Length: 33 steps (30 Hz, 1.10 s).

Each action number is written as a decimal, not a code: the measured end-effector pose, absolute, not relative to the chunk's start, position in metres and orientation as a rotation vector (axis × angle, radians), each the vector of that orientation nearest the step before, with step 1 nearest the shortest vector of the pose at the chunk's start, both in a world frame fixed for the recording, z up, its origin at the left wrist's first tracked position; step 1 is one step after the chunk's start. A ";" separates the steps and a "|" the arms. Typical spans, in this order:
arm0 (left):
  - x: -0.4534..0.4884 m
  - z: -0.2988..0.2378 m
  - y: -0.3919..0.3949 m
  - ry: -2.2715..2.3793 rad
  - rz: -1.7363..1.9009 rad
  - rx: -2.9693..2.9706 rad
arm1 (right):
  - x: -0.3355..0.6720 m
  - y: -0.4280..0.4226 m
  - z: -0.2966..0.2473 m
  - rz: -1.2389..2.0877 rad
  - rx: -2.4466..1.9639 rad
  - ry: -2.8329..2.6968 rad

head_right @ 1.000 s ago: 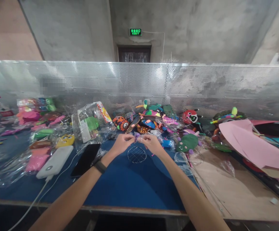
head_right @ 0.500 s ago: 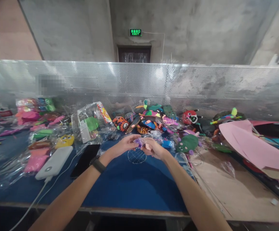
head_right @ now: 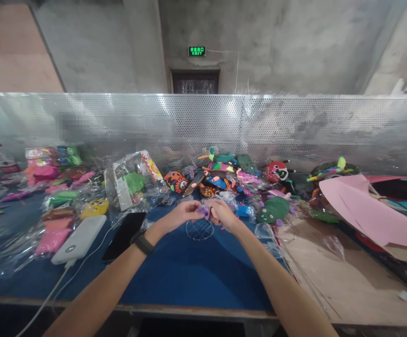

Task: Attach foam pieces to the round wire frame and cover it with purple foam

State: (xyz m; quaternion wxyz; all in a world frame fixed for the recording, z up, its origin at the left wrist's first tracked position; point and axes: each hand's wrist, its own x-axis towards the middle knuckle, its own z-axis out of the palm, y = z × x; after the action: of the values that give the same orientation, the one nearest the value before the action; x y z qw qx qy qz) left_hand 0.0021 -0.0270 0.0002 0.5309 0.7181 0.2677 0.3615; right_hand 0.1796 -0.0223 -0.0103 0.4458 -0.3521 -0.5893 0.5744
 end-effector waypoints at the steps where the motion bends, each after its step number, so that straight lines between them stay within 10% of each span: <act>1: 0.003 0.000 -0.028 0.626 0.875 1.721 | 0.179 -0.023 -0.009 1.432 -0.877 -1.441; 33: 0.006 -0.001 -0.031 0.384 0.940 1.261 | 0.174 -0.033 0.000 1.459 -0.579 -1.354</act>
State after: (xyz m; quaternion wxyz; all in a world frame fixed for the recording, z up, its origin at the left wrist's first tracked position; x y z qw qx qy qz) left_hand 0.0055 -0.0309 -0.0012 0.6898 0.5638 0.1719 0.4205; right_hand 0.1742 -0.0333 -0.0004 0.5092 -0.2404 -0.5621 0.6058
